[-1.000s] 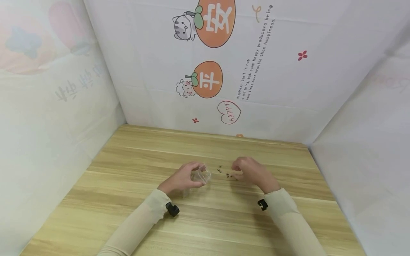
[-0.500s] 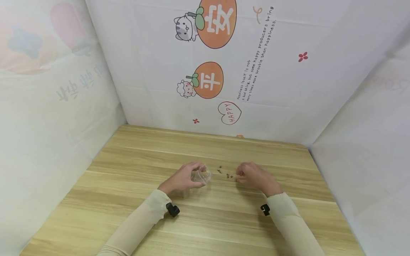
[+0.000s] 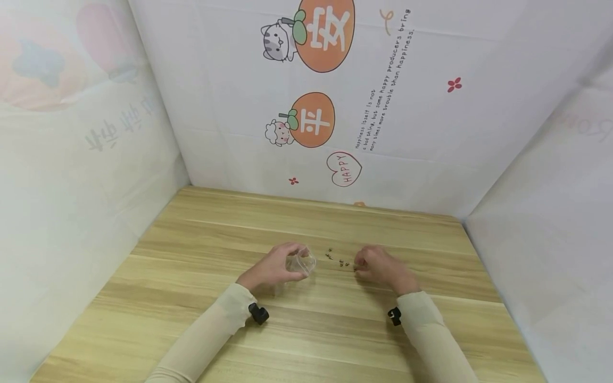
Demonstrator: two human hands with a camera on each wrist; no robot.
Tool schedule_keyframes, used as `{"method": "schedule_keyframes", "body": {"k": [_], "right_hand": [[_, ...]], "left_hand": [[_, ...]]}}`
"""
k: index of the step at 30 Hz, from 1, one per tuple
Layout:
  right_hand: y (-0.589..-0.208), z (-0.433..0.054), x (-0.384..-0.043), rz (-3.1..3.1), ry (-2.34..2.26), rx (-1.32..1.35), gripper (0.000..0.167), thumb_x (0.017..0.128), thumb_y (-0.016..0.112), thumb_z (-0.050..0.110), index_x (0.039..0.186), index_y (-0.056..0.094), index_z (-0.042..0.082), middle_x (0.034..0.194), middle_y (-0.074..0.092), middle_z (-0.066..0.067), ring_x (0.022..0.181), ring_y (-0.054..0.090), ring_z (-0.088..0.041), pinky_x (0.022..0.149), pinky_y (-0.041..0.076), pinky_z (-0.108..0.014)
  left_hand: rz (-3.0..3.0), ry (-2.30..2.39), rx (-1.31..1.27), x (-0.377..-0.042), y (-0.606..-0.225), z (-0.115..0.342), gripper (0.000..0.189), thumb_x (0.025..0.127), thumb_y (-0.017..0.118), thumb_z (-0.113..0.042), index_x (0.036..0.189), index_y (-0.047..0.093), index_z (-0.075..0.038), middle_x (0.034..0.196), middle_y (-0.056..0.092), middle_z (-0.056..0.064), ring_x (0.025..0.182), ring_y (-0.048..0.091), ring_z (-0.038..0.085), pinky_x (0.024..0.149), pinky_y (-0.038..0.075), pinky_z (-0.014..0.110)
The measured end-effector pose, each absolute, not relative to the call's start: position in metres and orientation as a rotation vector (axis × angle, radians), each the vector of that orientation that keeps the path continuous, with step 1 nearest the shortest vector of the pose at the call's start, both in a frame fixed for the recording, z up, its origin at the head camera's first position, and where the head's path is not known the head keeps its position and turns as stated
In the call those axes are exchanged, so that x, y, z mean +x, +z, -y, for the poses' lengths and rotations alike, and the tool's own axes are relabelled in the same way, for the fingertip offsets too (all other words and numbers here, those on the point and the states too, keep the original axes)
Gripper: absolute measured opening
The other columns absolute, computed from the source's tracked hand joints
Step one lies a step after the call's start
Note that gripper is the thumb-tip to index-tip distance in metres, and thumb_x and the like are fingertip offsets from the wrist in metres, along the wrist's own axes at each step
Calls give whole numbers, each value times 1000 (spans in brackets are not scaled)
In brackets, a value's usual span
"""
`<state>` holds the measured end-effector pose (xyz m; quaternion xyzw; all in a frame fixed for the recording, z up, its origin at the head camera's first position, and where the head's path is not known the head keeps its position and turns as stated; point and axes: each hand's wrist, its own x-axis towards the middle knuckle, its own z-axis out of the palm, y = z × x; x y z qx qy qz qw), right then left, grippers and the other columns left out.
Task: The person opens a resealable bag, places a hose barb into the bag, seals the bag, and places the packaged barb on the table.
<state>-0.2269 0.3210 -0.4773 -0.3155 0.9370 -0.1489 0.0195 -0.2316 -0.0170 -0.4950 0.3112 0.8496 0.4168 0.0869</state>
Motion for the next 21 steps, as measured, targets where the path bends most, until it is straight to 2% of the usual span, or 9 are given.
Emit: {"method": "schedule_keyframes", "body": {"k": [21], "right_hand": [[-483, -322, -228, -2874, -457, -930, 10, 89, 84, 11, 98, 79, 9, 101, 78, -4, 90, 72, -15, 79, 62, -30]], "left_hand": [[-2533, 1233, 901, -230, -493, 17, 49, 90, 84, -26, 133, 62, -19, 141, 65, 0, 134, 60, 22, 108, 54, 37]]}}
